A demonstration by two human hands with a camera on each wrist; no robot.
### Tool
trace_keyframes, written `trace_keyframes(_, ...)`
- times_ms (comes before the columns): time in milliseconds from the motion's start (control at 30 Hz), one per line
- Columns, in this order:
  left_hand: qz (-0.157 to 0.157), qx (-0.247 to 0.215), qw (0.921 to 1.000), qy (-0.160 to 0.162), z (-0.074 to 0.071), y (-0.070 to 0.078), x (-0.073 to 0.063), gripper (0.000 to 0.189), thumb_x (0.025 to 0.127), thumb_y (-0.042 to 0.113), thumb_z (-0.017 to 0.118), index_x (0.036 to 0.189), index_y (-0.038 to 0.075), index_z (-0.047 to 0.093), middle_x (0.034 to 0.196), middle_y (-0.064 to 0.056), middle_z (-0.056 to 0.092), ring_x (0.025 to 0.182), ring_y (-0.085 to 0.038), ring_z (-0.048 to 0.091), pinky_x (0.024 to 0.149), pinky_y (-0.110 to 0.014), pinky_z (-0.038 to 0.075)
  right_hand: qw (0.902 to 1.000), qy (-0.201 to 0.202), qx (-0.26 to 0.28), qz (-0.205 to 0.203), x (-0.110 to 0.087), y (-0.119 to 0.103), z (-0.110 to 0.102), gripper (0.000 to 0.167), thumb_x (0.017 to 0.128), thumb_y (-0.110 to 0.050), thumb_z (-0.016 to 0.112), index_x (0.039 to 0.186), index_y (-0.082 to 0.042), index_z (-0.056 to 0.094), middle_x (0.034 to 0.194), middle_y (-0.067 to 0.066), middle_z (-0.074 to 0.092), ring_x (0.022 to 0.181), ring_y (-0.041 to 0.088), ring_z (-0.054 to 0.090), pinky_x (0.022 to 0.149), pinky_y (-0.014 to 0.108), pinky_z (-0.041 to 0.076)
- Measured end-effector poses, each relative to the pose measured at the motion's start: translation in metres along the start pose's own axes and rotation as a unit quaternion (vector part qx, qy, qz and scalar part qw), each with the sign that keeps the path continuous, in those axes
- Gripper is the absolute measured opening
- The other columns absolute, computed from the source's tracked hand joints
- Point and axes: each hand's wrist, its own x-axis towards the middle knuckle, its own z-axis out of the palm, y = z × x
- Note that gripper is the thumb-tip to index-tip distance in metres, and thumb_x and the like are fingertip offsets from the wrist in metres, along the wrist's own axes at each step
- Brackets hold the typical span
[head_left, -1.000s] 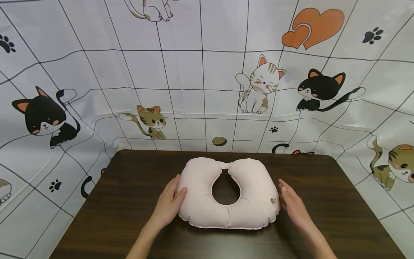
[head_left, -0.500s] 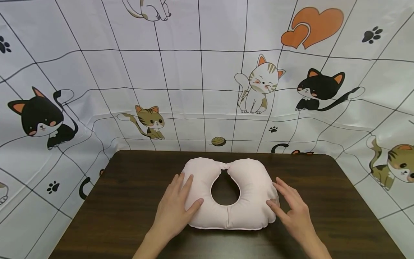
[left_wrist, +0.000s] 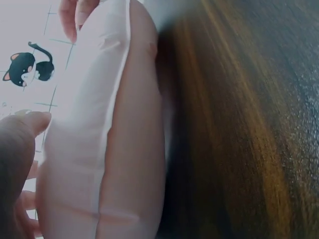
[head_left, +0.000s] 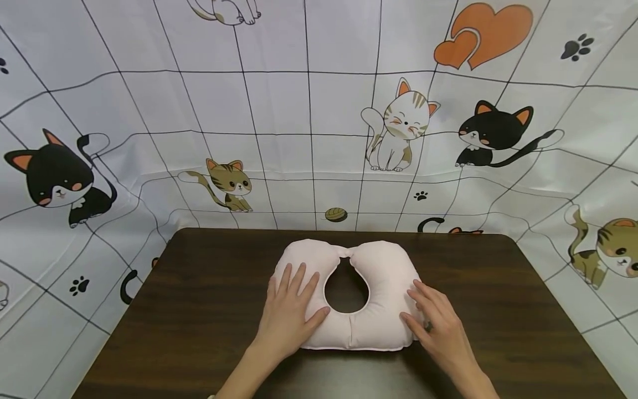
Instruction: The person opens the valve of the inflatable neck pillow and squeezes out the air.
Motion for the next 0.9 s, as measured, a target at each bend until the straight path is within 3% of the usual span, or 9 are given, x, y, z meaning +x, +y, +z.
trace_keyframes(567, -0.013, -0.012, 0.9998, -0.004, 0.0062, -0.0022, -0.0024, 0.059, 0.096, 0.053, 0.062, 0.142, 0.015, 0.062, 0.16, -0.017, 0.038, 0.151, -0.045, 0.023, 0.11, -0.071, 0.027, 0.9995, 0.023, 0.0, 0.023, -0.0069, 0.0059, -0.0042, 0.038, 0.107, -0.03, 0.055, 0.102, 0.002, 0.076, 0.112, 0.017, 0.073, 0.095, 0.033, 0.067, 0.101, 0.01, 0.039)
trace_keyframes(700, -0.018, -0.009, 0.9998, -0.006, 0.0076, -0.0036, -0.0039, 0.06, 0.096, 0.053, 0.062, 0.143, 0.016, 0.062, 0.161, -0.016, 0.037, 0.151, -0.044, 0.022, 0.111, -0.071, 0.027, 0.9991, 0.01, 0.008, 0.041, -0.0075, 0.0055, -0.0062, 0.013, 0.094, -0.003, 0.068, 0.103, 0.002, 0.076, 0.111, 0.017, 0.074, 0.097, 0.032, 0.067, 0.103, 0.011, 0.039)
trace_keyframes(800, -0.02, -0.008, 0.9998, -0.003, 0.0082, -0.0047, -0.0044, 0.06, 0.096, 0.053, 0.062, 0.144, 0.016, 0.061, 0.162, -0.015, 0.036, 0.151, -0.044, 0.022, 0.111, -0.07, 0.027, 0.998, -0.005, 0.006, 0.063, -0.0075, 0.0054, -0.0073, 0.025, 0.08, 0.012, 0.073, 0.103, 0.003, 0.075, 0.111, 0.018, 0.073, 0.099, 0.03, 0.067, 0.102, 0.011, 0.039)
trace_keyframes(900, -0.02, -0.006, 0.9998, 0.001, 0.0083, -0.0055, -0.0049, 0.06, 0.097, 0.053, 0.061, 0.144, 0.016, 0.061, 0.162, -0.015, 0.036, 0.151, -0.044, 0.022, 0.111, -0.07, 0.028, 0.9964, -0.016, 0.006, 0.083, -0.0077, 0.006, -0.0075, 0.027, 0.079, 0.014, 0.073, 0.103, 0.003, 0.076, 0.112, 0.018, 0.073, 0.101, 0.027, 0.067, 0.101, 0.01, 0.039)
